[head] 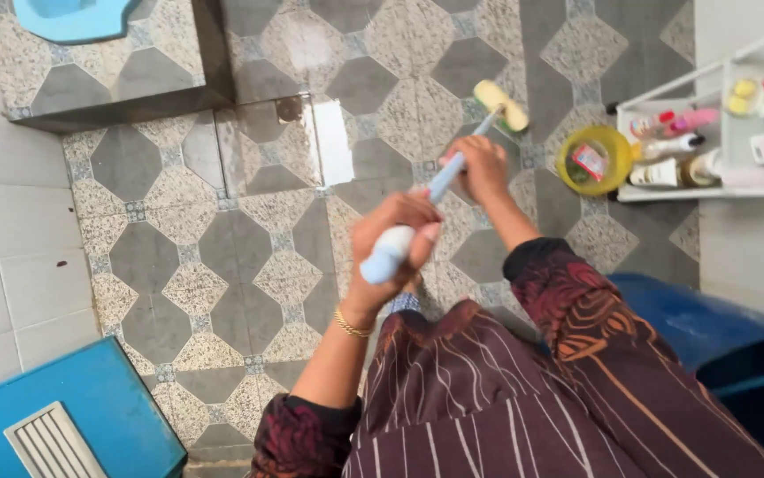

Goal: Scrubbing a tiled bathroom floor using a long-handled brush and water from a bucket.

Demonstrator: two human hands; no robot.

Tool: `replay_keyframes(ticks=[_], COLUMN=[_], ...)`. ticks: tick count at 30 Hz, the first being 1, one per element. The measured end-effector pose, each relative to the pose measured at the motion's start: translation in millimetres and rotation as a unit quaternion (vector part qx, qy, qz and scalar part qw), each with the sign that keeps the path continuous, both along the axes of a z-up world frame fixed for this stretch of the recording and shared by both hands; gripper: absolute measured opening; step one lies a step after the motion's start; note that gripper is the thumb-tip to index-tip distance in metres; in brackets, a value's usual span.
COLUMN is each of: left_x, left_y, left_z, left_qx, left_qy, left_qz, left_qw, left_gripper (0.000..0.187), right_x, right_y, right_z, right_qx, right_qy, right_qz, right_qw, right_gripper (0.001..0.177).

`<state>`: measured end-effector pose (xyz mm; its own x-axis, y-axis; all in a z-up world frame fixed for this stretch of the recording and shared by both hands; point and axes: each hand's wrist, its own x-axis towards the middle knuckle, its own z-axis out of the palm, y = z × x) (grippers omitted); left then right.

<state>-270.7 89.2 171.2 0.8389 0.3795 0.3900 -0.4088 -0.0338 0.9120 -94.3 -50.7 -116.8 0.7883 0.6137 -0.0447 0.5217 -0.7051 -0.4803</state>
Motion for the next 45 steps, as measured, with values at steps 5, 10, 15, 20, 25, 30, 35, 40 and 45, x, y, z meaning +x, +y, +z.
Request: replay_keyframes(ticks=[5,10,15,20,25,30,35,40,45], left_x=[43.0,56.9,45.2,34.4,57.1,89.5,163.8,255.1,311.8], left_y=[28.7,69.4,192.9,243.2,237.4,248.2,255.1,224.9,243.4], left_z=[-83.6,-130.4,-12.2,82.4,135.5,134.2,40.8,-58.8,-71.0], left_qx=[0.023,-0.018,0.096,0.245,0.362,0.301,0.181,0.057,0.057], left_qy=[0.046,0.085,0.093,0.045,0.03,0.023,0.074,0.116,0.124], left_qz=[-0.055,-0.049,-0.027,0.031,0.036,0.013,-0.057,-0.075,-0.021], left_qw=[0.997,0.995,0.991,0.968,0.931,0.953,0.979,0.989,0.99], left_gripper=[0.015,0.017,0.012,0.033,0.034,0.028,0.017,0.016,0.013], right_x=[77.5,96.0,39.1,-23.6,-17.0,54.8,186.2,294.9,362.9], right_y=[-1.7,46.9,201.8,318.5,342.4,310.0,220.6,175.1,225.5], right_z=[-55.4,-85.4,-1.7,90.2,153.0,139.4,40.7,-9.3,-43.9], right_qx=[0.035,-0.098,0.083,0.305,0.27,0.264,0.045,-0.11,-0.142], right_qy=[0.015,0.022,0.212,0.059,0.075,-0.011,-0.108,-0.037,-0.015], right_qz=[-0.051,-0.037,-0.115,0.058,0.142,0.131,0.091,0.029,0.044], right_qw=[0.998,0.994,0.967,0.949,0.949,0.956,0.989,0.993,0.989], right_gripper=[0.034,0.028,0.023,0.04,0.042,0.044,0.022,0.03,0.026])
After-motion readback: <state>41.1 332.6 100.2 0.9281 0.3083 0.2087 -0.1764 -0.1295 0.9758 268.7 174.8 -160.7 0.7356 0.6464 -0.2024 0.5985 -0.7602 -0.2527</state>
